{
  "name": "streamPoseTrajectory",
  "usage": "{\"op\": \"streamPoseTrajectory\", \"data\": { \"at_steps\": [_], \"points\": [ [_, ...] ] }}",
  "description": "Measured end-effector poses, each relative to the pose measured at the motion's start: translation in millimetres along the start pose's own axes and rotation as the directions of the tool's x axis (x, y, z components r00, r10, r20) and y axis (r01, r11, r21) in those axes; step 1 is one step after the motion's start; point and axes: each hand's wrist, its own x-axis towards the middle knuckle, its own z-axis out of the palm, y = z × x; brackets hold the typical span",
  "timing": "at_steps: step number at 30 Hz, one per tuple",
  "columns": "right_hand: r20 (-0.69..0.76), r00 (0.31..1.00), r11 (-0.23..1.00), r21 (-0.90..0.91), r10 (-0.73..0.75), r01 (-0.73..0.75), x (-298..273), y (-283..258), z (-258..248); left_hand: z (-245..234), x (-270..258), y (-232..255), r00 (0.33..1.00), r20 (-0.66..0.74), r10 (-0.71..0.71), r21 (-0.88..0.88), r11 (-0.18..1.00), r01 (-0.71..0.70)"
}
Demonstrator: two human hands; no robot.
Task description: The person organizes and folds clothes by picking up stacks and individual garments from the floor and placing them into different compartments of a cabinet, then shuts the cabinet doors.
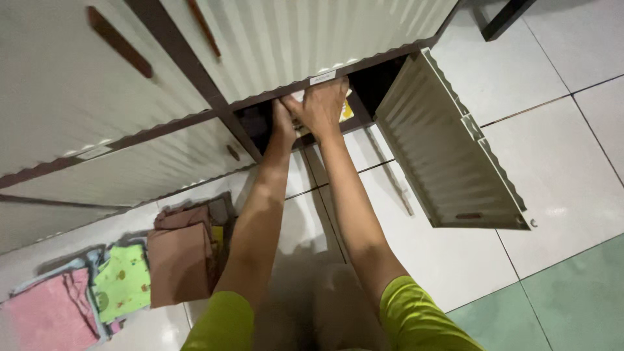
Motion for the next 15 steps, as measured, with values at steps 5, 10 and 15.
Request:
{"op": "streamPoseTrajectory", "data": {
  "at_steps": [5, 10, 15],
  "points": [
    [0.281, 0.946, 0.984, -0.109, 0.164, -0.139, 14.4, 71.1, 70.6, -2.3, 28.4, -36.4, 1.000, -0.001, -0.030, -0.015, 0.999, 0.030],
    [0.500, 0.827, 0.959, -0.239, 0.258, -0.154, 57.1, 136.2, 104.1, -3.8, 74.9, -59.7, 1.000, -0.015, -0.021, -0.032, 0.999, 0.020],
    [0.503, 0.834, 0.962, -0.251, 0.224, -0.107, 76.2, 161.8, 101.6, -7.8, 101.1, -66.4, 0.998, -0.056, -0.005, -0.056, 0.998, 0.002]
  ]
}}
